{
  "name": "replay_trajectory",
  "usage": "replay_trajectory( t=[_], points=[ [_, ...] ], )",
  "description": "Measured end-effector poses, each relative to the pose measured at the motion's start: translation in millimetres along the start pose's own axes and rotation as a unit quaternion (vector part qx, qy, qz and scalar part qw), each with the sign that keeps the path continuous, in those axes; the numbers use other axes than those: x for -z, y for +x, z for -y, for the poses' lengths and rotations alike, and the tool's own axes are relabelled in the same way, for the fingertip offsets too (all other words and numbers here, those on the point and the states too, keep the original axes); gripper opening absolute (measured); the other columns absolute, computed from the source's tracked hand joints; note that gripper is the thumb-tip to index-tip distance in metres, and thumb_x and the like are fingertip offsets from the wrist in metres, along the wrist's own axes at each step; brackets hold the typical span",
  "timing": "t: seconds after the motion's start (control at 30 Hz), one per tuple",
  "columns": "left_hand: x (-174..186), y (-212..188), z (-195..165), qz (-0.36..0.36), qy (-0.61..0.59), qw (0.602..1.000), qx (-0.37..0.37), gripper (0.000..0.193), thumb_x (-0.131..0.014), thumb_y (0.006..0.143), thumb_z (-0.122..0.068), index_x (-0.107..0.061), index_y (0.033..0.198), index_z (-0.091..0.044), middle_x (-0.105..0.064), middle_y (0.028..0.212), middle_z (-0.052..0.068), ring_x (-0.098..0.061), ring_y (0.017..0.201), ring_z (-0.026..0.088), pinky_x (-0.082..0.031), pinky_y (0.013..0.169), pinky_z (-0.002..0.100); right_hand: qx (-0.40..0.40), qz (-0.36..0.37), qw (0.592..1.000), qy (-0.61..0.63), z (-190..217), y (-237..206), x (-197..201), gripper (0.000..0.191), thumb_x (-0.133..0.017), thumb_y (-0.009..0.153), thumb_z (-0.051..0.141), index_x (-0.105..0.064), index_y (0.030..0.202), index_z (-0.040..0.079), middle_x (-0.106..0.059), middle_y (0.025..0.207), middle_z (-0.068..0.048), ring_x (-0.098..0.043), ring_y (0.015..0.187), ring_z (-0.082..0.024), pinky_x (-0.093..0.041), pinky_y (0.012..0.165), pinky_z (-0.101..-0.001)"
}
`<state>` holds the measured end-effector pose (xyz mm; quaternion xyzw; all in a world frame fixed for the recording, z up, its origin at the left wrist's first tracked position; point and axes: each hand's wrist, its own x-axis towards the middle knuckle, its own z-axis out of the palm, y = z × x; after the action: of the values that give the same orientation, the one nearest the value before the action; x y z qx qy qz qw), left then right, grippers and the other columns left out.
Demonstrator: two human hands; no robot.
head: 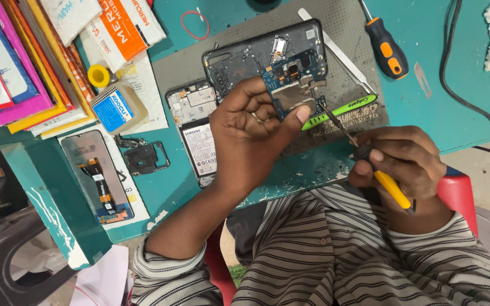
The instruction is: The person repairs a disassembled smartphone motherboard at a workbench. They hold the circuit board in one hand and use a screwdriver to pry and work on components, repositioning the board repeatedly while other disassembled phones and tools lie on the bench.
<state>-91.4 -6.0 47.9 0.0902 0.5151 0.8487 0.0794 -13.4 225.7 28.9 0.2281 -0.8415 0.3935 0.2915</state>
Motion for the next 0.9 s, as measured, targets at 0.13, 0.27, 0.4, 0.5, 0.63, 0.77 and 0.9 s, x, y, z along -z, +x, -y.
replay_trajectory(
  t=[0.13, 0.27, 0.4, 0.5, 0.63, 0.77, 0.9],
  points=[
    [-0.5, -0.4, 0.0, -0.005, -0.010, 1.000, 0.002, 0.035, -0.073, 0.101, 0.015, -0.056, 0.131, 0.006, -0.071, 0.120, 0.014, -0.070, 0.112, 0.015, -0.060, 0.100, 0.026, -0.008, 0.008, 1.000, -0.002, 1.9, 0.7, 0.9, 0.032, -0.085, 0.091, 0.003, -0.057, 0.105, 0.004, -0.068, 0.092, -0.010, -0.073, 0.095, -0.029, -0.059, 0.072, -0.0307],
    [-0.6, -0.6, -0.5, -0.002, -0.011, 1.000, 0.001, 0.035, -0.073, 0.102, 0.015, -0.056, 0.131, 0.006, -0.071, 0.120, 0.014, -0.069, 0.113, 0.014, -0.060, 0.101, 0.025, -0.012, 0.008, 1.000, 0.002, 2.9, 2.7, 0.8, 0.033, -0.086, 0.090, 0.006, -0.057, 0.105, 0.004, -0.069, 0.094, -0.011, -0.072, 0.095, -0.029, -0.059, 0.073, -0.0306],
    [-1.3, -0.8, -0.2, -0.007, -0.012, 1.000, 0.004, 0.035, -0.073, 0.101, 0.016, -0.055, 0.130, 0.006, -0.071, 0.120, 0.014, -0.069, 0.112, 0.014, -0.059, 0.099, 0.025, -0.009, 0.013, 1.000, -0.005, 4.5, 6.0, 0.9, 0.033, -0.086, 0.091, 0.007, -0.056, 0.104, 0.003, -0.068, 0.093, -0.011, -0.073, 0.095, -0.030, -0.059, 0.073, -0.0311],
    [-1.1, -0.6, 0.3, -0.006, -0.015, 1.000, 0.002, 0.035, -0.073, 0.101, 0.016, -0.056, 0.130, 0.006, -0.071, 0.119, 0.014, -0.069, 0.112, 0.014, -0.059, 0.100, 0.025, -0.010, 0.012, 1.000, -0.010, 5.8, 8.5, 0.4, 0.031, -0.085, 0.090, 0.006, -0.056, 0.101, 0.002, -0.068, 0.091, -0.012, -0.073, 0.092, -0.030, -0.060, 0.073, -0.0328],
    [0.1, 0.3, 1.6, -0.008, -0.009, 1.000, 0.001, 0.036, -0.074, 0.100, 0.016, -0.056, 0.130, 0.006, -0.071, 0.119, 0.013, -0.068, 0.112, 0.014, -0.059, 0.100, 0.025, -0.007, 0.010, 1.000, 0.000, 4.1, 10.8, -1.2, 0.029, -0.085, 0.089, 0.004, -0.057, 0.096, 0.001, -0.067, 0.088, -0.011, -0.073, 0.089, -0.030, -0.060, 0.071, -0.0333],
    [1.3, 1.0, 2.6, -0.007, -0.013, 1.000, 0.003, 0.035, -0.074, 0.101, 0.017, -0.056, 0.129, 0.007, -0.071, 0.119, 0.014, -0.069, 0.112, 0.014, -0.058, 0.101, 0.025, -0.004, 0.000, 1.000, -0.005, 3.5, 11.0, -3.8, 0.026, -0.084, 0.092, 0.000, -0.058, 0.093, 0.000, -0.066, 0.088, -0.010, -0.073, 0.090, -0.029, -0.061, 0.070, -0.0318],
    [1.6, 1.7, 3.5, -0.006, -0.015, 1.000, -0.001, 0.035, -0.073, 0.101, 0.017, -0.056, 0.129, 0.006, -0.071, 0.120, 0.014, -0.069, 0.113, 0.014, -0.059, 0.101, 0.025, -0.002, 0.002, 1.000, -0.006, 3.5, 12.1, -4.4, 0.025, -0.083, 0.091, -0.002, -0.058, 0.090, 0.000, -0.066, 0.086, -0.011, -0.073, 0.089, -0.030, -0.062, 0.070, -0.0324]
  ],
)
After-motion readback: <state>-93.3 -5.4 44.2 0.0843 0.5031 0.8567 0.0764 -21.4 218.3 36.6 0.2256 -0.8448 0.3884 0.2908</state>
